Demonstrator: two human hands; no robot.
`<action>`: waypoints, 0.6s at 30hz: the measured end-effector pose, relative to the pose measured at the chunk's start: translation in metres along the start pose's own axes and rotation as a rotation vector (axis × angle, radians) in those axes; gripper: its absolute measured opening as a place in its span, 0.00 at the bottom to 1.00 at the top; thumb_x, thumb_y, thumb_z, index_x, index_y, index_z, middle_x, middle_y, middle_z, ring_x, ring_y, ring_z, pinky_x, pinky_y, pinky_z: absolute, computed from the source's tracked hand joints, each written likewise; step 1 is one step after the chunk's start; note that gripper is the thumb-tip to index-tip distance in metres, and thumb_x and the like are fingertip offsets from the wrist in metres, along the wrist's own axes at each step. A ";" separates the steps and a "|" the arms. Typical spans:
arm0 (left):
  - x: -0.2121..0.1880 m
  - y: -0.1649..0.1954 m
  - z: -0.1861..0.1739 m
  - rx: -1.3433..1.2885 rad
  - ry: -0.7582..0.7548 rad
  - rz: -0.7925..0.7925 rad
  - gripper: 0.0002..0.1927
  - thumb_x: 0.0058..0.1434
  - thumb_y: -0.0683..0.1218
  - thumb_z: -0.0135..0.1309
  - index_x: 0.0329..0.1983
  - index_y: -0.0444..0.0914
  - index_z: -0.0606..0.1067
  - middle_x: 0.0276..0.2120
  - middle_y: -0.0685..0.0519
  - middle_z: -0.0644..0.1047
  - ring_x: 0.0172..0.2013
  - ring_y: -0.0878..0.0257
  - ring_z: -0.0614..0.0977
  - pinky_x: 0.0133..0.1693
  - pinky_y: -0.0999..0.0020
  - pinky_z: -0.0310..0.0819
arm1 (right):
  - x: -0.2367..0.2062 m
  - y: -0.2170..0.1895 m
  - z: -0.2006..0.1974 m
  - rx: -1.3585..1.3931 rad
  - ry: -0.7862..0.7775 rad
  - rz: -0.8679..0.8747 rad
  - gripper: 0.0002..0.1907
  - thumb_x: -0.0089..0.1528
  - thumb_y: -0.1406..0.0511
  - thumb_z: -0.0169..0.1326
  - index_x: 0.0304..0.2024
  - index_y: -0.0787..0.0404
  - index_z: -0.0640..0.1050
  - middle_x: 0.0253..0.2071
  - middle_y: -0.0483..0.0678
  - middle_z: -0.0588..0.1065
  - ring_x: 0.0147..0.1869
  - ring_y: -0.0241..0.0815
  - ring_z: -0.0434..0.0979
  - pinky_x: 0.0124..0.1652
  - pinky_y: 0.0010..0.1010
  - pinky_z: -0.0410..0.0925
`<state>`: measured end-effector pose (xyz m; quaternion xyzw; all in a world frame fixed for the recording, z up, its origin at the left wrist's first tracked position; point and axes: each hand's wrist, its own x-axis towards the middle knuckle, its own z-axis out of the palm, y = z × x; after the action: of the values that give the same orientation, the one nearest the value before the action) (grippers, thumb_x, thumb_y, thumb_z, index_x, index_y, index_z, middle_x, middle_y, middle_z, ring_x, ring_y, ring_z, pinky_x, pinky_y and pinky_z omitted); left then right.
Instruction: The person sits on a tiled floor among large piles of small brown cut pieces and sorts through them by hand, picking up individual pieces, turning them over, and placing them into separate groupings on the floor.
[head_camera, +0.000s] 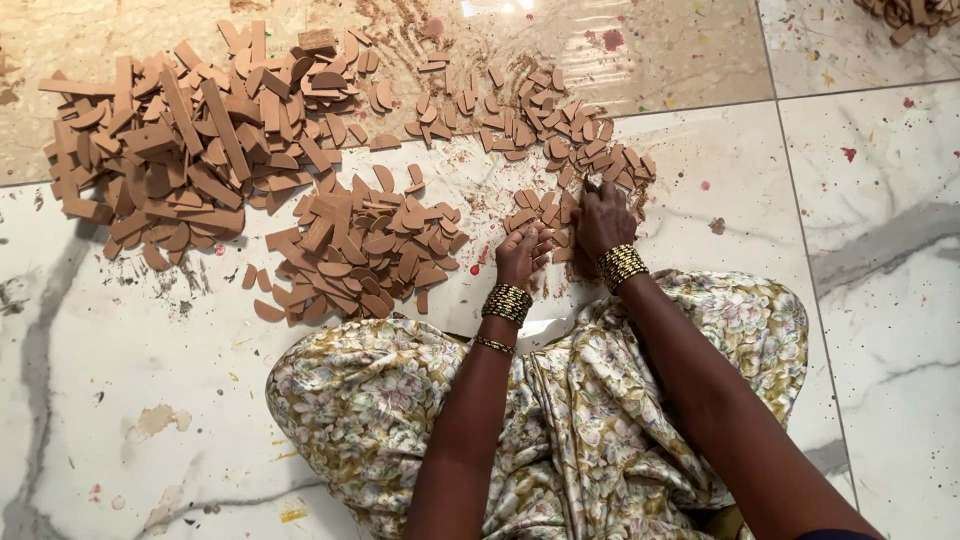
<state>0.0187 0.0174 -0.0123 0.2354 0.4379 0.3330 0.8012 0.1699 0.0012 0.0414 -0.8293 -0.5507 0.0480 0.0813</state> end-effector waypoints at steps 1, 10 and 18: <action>-0.001 -0.001 -0.002 0.003 0.003 0.010 0.14 0.71 0.46 0.50 0.55 0.35 0.77 0.40 0.52 0.83 0.34 0.70 0.83 0.32 0.78 0.78 | -0.002 -0.001 -0.001 -0.016 -0.007 -0.026 0.13 0.65 0.56 0.59 0.37 0.59 0.80 0.51 0.54 0.72 0.53 0.51 0.71 0.44 0.43 0.71; -0.013 0.004 -0.010 0.123 0.133 0.112 0.11 0.70 0.46 0.51 0.50 0.37 0.78 0.38 0.53 0.83 0.31 0.69 0.81 0.27 0.76 0.73 | -0.011 0.006 -0.010 0.154 0.260 -0.147 0.10 0.63 0.59 0.59 0.38 0.59 0.79 0.48 0.56 0.73 0.51 0.52 0.72 0.43 0.43 0.71; -0.032 0.005 -0.006 0.334 0.073 0.351 0.15 0.68 0.48 0.53 0.56 0.42 0.77 0.45 0.56 0.83 0.42 0.71 0.84 0.40 0.76 0.83 | -0.024 0.014 -0.017 0.544 0.162 -0.101 0.08 0.60 0.62 0.62 0.36 0.60 0.81 0.42 0.54 0.77 0.44 0.49 0.75 0.40 0.40 0.71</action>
<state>-0.0010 -0.0021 0.0050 0.4252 0.4678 0.3984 0.6646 0.1764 -0.0274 0.0553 -0.7496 -0.5501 0.1235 0.3469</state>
